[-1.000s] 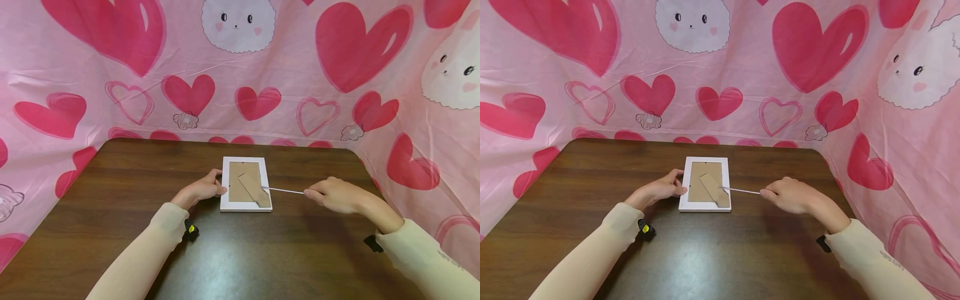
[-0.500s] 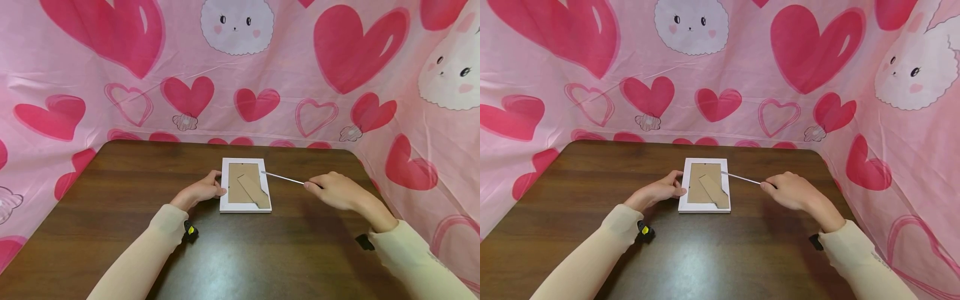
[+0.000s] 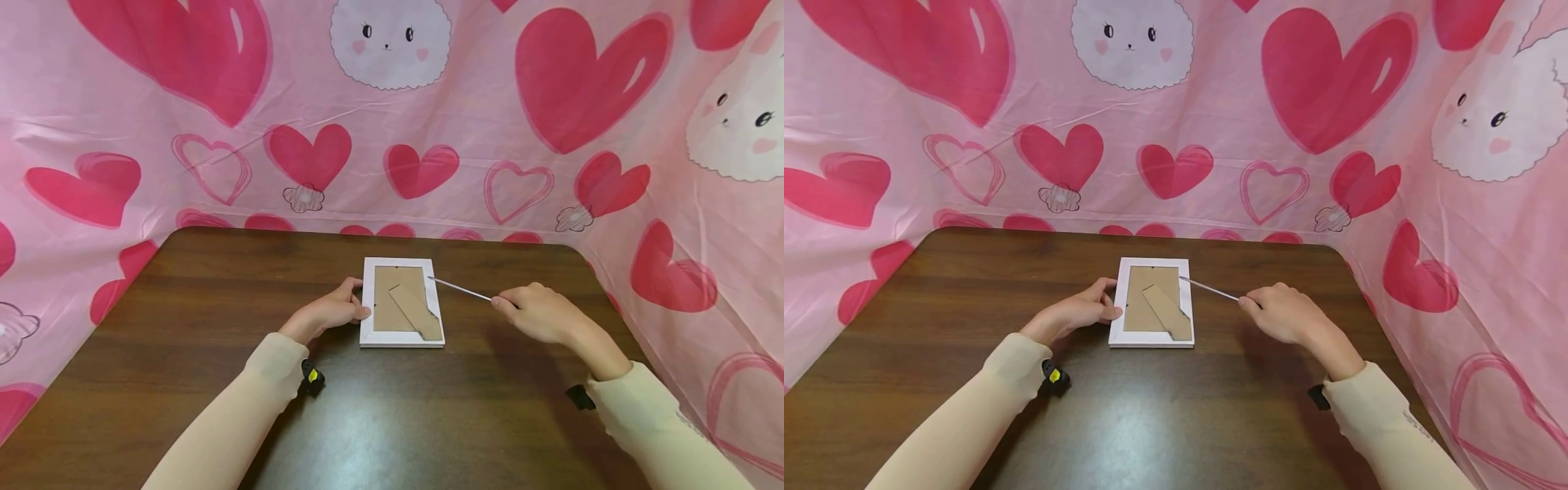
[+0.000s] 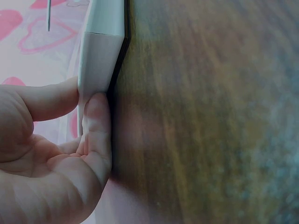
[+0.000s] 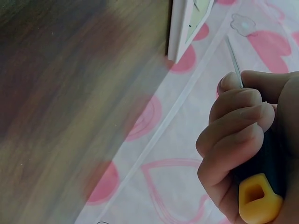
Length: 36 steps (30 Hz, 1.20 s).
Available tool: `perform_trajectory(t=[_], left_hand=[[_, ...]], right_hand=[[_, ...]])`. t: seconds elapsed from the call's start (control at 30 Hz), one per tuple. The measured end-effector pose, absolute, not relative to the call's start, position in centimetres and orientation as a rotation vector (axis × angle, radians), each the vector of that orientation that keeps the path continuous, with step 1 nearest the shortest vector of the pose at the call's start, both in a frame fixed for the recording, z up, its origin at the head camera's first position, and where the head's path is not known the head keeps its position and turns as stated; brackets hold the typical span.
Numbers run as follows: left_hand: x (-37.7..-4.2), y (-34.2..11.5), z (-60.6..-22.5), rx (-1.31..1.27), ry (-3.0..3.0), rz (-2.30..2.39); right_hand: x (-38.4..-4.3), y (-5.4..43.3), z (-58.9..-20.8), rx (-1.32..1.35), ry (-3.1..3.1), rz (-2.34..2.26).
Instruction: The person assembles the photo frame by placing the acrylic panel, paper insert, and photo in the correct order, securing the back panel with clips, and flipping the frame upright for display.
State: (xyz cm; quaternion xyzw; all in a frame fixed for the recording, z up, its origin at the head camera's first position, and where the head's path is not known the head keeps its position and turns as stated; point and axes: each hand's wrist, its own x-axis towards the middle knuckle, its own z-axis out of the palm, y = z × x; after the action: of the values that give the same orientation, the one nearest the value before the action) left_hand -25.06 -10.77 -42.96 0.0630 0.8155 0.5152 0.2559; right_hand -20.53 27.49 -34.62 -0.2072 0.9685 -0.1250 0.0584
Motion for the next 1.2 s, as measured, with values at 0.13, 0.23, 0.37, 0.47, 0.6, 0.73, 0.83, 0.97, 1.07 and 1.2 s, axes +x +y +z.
perform_trajectory(t=[0.13,0.23,0.37,0.47,0.6,0.73,0.83,0.97,1.07,1.2], left_hand=[[-25.1,-10.8,-43.0,0.164,2.214,1.403],[-25.2,-10.7,-43.1,0.161,2.215,1.405],[-25.1,-10.6,-43.1,0.162,2.215,1.403],[-25.1,-10.6,-43.0,0.155,2.217,1.396],[-25.1,-10.7,-43.0,0.152,2.218,1.397],[-25.1,-10.7,-43.0,0.154,2.219,1.401],[-25.0,-10.7,-43.1,0.153,2.22,1.4],[-25.0,-10.7,-43.1,0.154,2.216,1.407],[-25.0,-10.7,-43.0,0.151,2.217,1.399],[-24.9,-10.6,-42.9,0.153,2.22,1.386]], right_hand=[[-20.5,27.8,-34.9,-0.588,2.952,-0.392],[-20.5,28.3,-35.3,-0.549,2.982,-0.404],[-20.7,29.3,-36.2,-0.491,3.013,-0.442],[-20.9,30.1,-37.0,-0.475,3.022,-0.492],[-21.2,31.1,-38.0,-0.464,3.016,-0.553],[-21.3,31.7,-38.9,-0.429,3.011,-0.587],[-21.1,31.6,-39.3,-0.412,3.007,-0.602],[-20.4,30.7,-39.2,-0.432,2.996,-0.625],[-19.9,29.9,-38.9,-0.464,2.991,-0.642],[-19.5,29.0,-38.9,-0.496,2.98,-0.659]])
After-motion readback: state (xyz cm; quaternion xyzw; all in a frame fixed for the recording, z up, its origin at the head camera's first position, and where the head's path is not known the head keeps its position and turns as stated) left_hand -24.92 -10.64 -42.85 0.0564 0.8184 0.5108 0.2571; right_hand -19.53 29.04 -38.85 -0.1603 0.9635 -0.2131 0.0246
